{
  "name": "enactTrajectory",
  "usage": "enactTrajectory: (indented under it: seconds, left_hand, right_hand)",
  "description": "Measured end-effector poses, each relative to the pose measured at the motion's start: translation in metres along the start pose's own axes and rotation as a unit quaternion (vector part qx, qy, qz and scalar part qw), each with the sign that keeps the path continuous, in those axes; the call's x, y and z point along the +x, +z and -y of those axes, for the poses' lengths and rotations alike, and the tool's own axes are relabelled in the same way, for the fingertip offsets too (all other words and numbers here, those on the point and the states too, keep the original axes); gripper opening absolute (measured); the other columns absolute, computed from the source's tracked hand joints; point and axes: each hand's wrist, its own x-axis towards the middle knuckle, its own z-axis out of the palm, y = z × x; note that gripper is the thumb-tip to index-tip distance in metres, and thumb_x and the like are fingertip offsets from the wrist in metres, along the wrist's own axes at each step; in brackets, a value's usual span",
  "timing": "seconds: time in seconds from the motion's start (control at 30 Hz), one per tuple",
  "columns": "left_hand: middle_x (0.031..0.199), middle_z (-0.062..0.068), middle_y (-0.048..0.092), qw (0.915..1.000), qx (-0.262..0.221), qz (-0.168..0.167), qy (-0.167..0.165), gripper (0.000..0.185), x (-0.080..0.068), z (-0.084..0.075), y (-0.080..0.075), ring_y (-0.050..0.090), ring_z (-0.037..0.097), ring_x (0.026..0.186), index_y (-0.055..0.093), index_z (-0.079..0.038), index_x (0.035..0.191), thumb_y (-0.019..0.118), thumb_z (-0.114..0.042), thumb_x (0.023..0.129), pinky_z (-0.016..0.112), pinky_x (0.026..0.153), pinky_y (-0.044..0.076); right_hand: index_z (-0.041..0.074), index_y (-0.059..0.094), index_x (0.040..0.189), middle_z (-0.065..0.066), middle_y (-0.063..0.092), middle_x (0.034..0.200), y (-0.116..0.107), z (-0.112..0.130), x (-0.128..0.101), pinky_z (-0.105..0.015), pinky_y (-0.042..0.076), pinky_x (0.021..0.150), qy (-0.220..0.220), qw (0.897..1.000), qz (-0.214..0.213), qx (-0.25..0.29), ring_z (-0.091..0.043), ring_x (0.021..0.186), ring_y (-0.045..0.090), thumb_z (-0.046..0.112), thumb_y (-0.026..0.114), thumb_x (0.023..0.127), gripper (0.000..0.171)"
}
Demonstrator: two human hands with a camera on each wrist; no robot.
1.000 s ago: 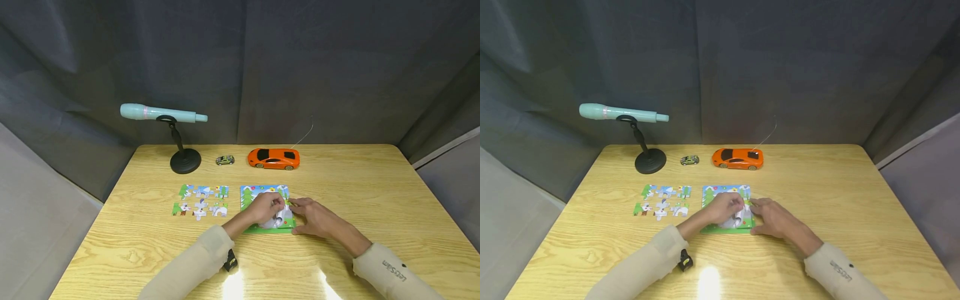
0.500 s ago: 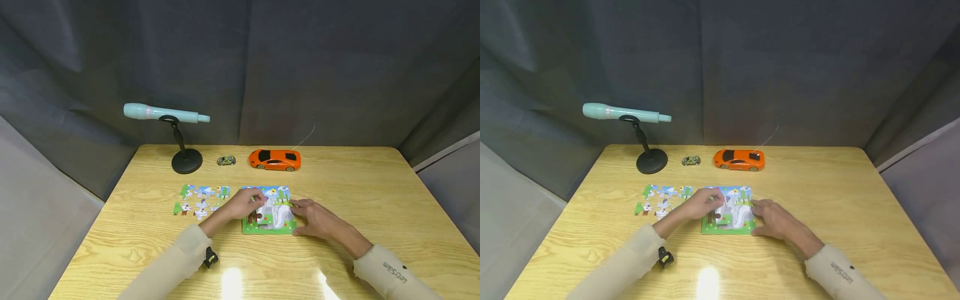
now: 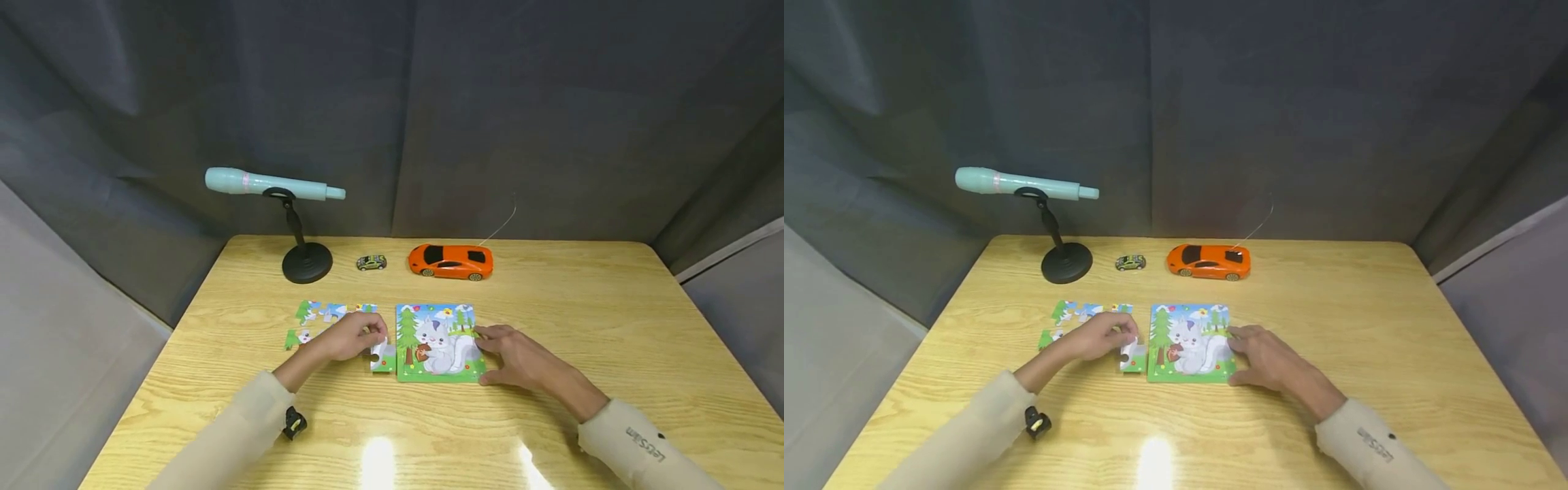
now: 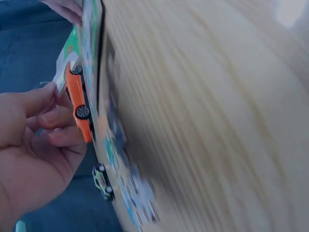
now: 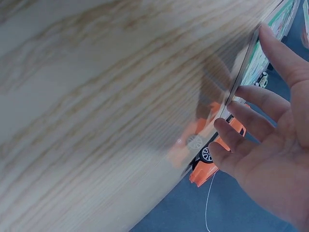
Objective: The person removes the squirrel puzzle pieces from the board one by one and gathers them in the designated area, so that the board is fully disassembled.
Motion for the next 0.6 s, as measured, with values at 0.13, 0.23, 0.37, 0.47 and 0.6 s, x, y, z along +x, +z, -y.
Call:
enactTrajectory:
  seconds: [0.13, 0.23, 0.37, 0.47, 0.6]
  left_hand:
    - [0.087, 0.0, 0.06, 1.0, 0.007, 0.002, -0.001, 0.012, -0.011, 0.01, -0.002, 0.052, 0.011, 0.076, 0.062, -0.01, 0.096, 0.051, -0.014, 0.098, 0.024, 0.067, 0.044]
    - [0.087, 0.0, 0.061, 1.0, 0.005, 0.0, -0.002, 0.011, -0.018, 0.015, -0.004, 0.052, 0.01, 0.075, 0.062, -0.01, 0.095, 0.052, -0.013, 0.098, 0.023, 0.067, 0.044]
    - [0.083, 0.002, 0.061, 1.0, 0.004, 0.003, -0.002, 0.011, -0.023, 0.02, -0.004, 0.05, 0.009, 0.07, 0.062, -0.009, 0.093, 0.052, -0.012, 0.097, 0.022, 0.064, 0.042]
    - [0.079, 0.003, 0.06, 0.9998, 0.018, 0.01, -0.006, 0.011, -0.026, 0.021, -0.002, 0.048, 0.009, 0.066, 0.063, -0.009, 0.09, 0.054, -0.01, 0.096, 0.022, 0.062, 0.041]
    - [0.076, 0.001, 0.063, 0.9989, 0.042, 0.015, -0.016, 0.011, -0.026, 0.021, -0.001, 0.051, 0.009, 0.063, 0.066, -0.01, 0.086, 0.057, -0.01, 0.094, 0.022, 0.061, 0.041]
  right_hand:
    - [-0.006, 0.057, 0.126, -0.021, 0.047, 0.141, 0.001, 0.001, 0.0, -0.053, 0.039, 0.102, 0.002, 1.0, 0.002, 0.0, -0.043, 0.127, 0.044, 0.034, 0.08, 0.073, 0.07]
    - [-0.005, 0.057, 0.126, -0.021, 0.046, 0.142, 0.0, 0.001, 0.0, -0.054, 0.038, 0.103, 0.008, 1.0, 0.005, 0.001, -0.043, 0.128, 0.043, 0.035, 0.08, 0.073, 0.07]
    - [-0.005, 0.056, 0.127, -0.02, 0.046, 0.143, -0.001, 0.0, 0.001, -0.053, 0.037, 0.104, 0.013, 1.0, 0.01, 0.004, -0.043, 0.129, 0.042, 0.035, 0.08, 0.073, 0.071]
    - [-0.005, 0.056, 0.127, -0.02, 0.045, 0.143, -0.002, 0.001, 0.002, -0.053, 0.037, 0.104, 0.016, 1.0, 0.013, 0.006, -0.043, 0.13, 0.042, 0.036, 0.079, 0.074, 0.071]
    - [-0.005, 0.056, 0.127, -0.021, 0.046, 0.142, -0.002, 0.001, 0.002, -0.053, 0.037, 0.104, 0.017, 1.0, 0.013, 0.008, -0.043, 0.13, 0.042, 0.035, 0.08, 0.074, 0.071]
